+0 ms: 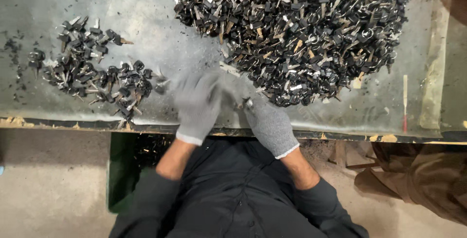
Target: The person, wearing gray gloves, picks keys one at a time from a large pile of keys on a metal workbench and places them into a smaller pile on the left side of the bench, repeating this sorting motion throughout the episode.
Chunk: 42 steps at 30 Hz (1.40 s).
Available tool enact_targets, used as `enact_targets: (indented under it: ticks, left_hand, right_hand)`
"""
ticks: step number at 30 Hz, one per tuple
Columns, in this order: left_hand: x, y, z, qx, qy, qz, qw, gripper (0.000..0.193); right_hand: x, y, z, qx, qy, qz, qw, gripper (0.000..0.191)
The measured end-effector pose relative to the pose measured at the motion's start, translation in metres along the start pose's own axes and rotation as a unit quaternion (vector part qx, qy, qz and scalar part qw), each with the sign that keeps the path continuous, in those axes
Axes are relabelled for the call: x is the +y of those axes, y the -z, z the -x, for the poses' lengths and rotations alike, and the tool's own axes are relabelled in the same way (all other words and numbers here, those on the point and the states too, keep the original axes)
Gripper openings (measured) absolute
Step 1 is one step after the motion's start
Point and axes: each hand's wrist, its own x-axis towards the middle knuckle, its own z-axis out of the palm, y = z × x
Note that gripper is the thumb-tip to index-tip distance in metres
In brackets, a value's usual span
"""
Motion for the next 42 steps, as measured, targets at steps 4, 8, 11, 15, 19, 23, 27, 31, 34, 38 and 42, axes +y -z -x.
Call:
enact_targets:
  ticks: [4,8,11,15,19,23,27,31,34,38,42]
  left_hand:
    - [-0.014,-0.034,-0.056,-0.117,-0.034,-0.087,0.989,0.045]
    - [-0.001,-0.037,-0.053,-0.214,0.015,-0.047,0.976,0.022]
    - [0.026,-0.028,-0.015,-0.265,0.006,0.099,0.959,0.020]
    - [0.036,-0.027,0.010,-0.279,-0.009,0.011,0.960,0.019]
    - [0.021,-0.026,0.012,-0.210,0.001,-0.006,0.978,0.020]
    - [0.019,-0.024,0.017,-0.182,0.041,0.035,0.982,0.030]
    - [0.013,-0.025,0.015,-0.246,0.090,0.052,0.964,0.032]
    - [0.009,-0.029,0.015,-0.253,0.027,0.026,0.967,0.021]
    - [0.011,-0.031,0.018,-0.239,0.001,0.025,0.971,0.020]
    - [0.014,-0.030,0.026,-0.234,-0.011,0.022,0.972,0.026]
    - [0.013,-0.031,0.031,-0.208,-0.005,0.029,0.978,0.024]
  right_hand:
    - [0.000,-0.004,-0.001,-0.007,0.017,0.032,0.999,0.030]
    - [0.005,-0.001,0.011,-0.070,-0.011,0.058,0.996,0.025]
    - [0.007,0.000,0.018,-0.063,0.027,0.045,0.997,0.038]
    - [0.005,-0.001,0.016,-0.152,-0.081,0.043,0.984,0.029]
    - [0.000,-0.001,0.017,-0.040,-0.054,-0.004,0.998,0.030]
    - [0.005,-0.001,0.021,-0.017,0.001,-0.044,0.999,0.032]
    - [0.013,-0.002,0.011,-0.076,-0.044,-0.013,0.996,0.037]
    - [0.000,-0.006,-0.001,-0.076,-0.063,0.012,0.995,0.053]
    - [-0.017,-0.003,-0.004,-0.052,-0.069,0.119,0.989,0.061]
    - [-0.015,0.017,-0.009,-0.135,-0.076,0.088,0.984,0.064]
    - [-0.008,0.021,-0.009,-0.114,-0.058,-0.012,0.992,0.072]
